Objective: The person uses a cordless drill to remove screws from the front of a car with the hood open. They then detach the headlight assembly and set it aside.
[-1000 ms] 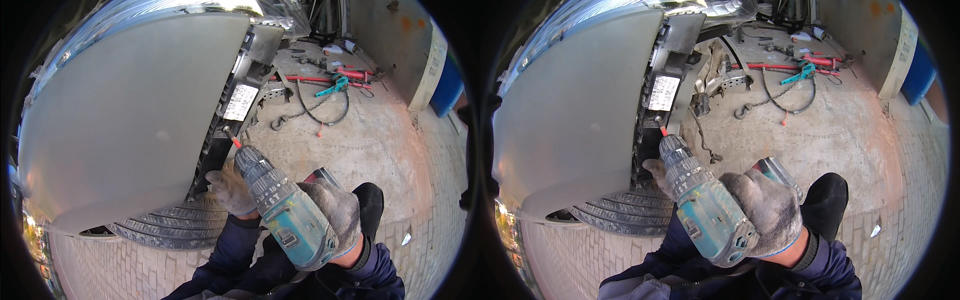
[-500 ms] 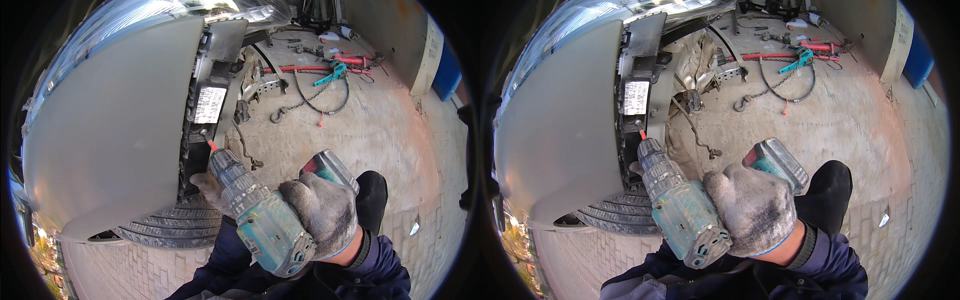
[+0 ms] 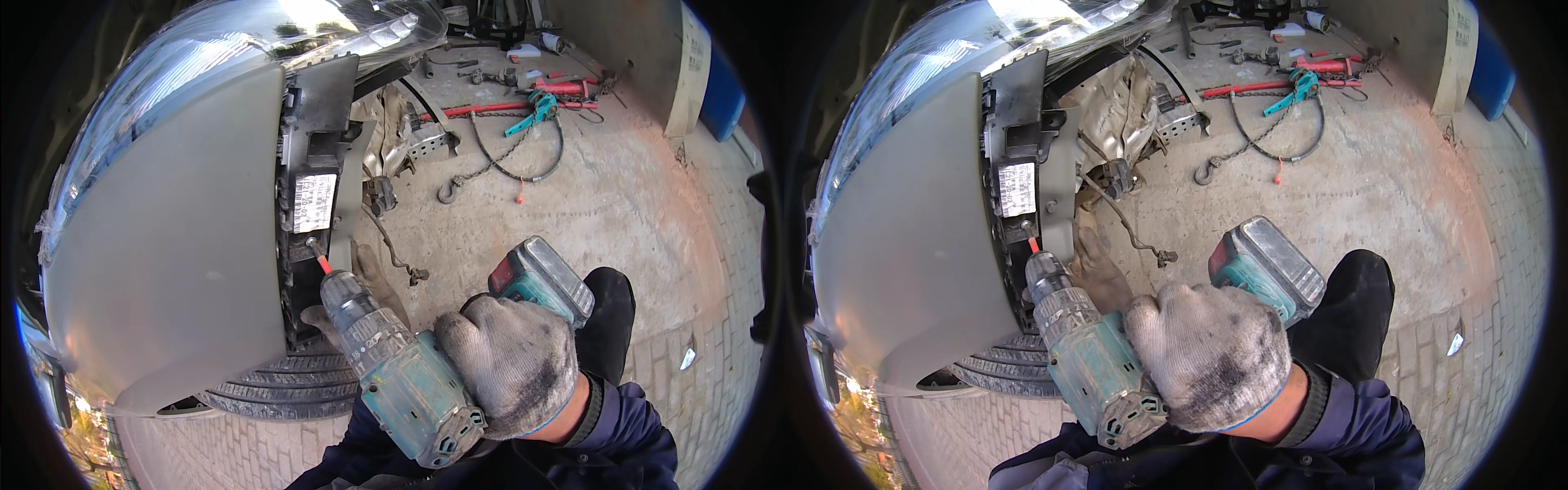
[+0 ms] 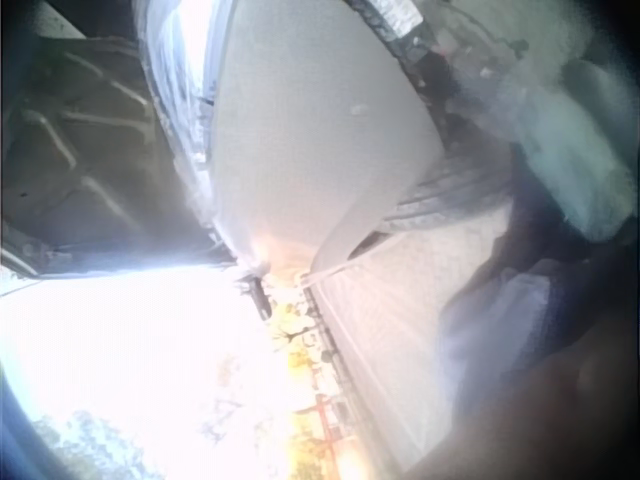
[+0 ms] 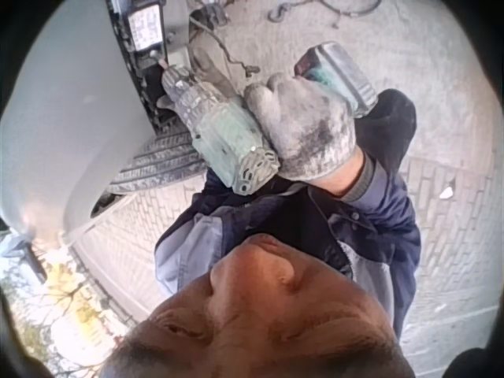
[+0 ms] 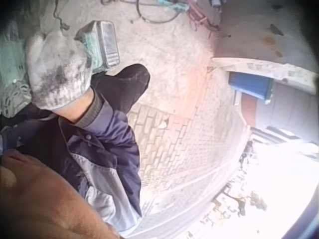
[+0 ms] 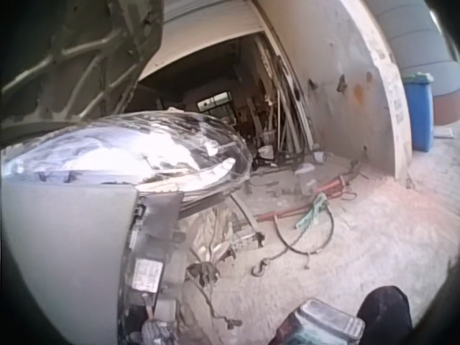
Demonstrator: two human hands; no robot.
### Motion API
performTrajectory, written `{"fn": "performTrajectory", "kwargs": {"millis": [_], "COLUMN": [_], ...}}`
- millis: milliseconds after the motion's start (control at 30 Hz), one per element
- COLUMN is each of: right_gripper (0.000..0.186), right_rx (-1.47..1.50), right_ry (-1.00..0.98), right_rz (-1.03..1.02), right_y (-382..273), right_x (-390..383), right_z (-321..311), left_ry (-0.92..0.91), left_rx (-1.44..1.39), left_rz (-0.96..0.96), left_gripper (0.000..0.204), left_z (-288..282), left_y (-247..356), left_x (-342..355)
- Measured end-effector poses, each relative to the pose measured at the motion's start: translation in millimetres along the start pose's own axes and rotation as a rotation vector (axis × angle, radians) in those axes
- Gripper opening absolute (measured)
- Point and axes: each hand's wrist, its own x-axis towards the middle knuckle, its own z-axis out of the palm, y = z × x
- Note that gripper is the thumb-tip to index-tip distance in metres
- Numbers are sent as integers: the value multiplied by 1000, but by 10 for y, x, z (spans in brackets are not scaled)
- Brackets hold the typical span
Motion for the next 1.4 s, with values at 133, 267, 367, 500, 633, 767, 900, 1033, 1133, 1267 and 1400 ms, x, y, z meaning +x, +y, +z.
{"fn": "performTrajectory", "kwargs": {"millis": [133, 267, 367, 500, 633, 767, 900, 1033, 1133, 1267, 1400], "right_gripper": [35, 34, 37, 44, 60, 54, 35, 27, 27, 28, 32], "right_rx": [-28, -6, -20, 31, 162, 381, 1075, 963, 597, 619, 744], "right_ry": [-3, 79, 19, 53, 160, 125, 219, 58, -7, -58, -128], "right_rz": [2, 4, 44, -6, -59, 116, 589, 618, 470, 342, 220], "right_y": [-32, -53, -89, -49, 80, 171, 212, 424, 540, 793, 1138], "right_x": [1, -8, -25, -41, -92, -322, -649, -771, -832, -865, -849], "right_z": [55, 90, 104, 93, 126, 225, 315, 317, 348, 454, 626], "left_ry": [-19, 42, -123, -128, 144, 470, 386, 344, 358, 269, 516], "left_rx": [-103, -85, -160, -441, -436, 132, 237, 210, 251, 399, 518], "left_rz": [-26, 2, -20, -116, -221, -185, -141, -123, -165, -228, -337], "left_gripper": [64, 58, 58, 63, 89, 85, 84, 84, 86, 60, 48], "left_z": [107, 222, 216, 292, 354, 339, 470, 583, 559, 504, 585], "left_y": [-30, -76, -94, -76, 13, 67, 48, 24, 57, 119, 75], "left_x": [4, -8, 116, 120, 7, 9, 47, 110, 41, -310, -738]}}
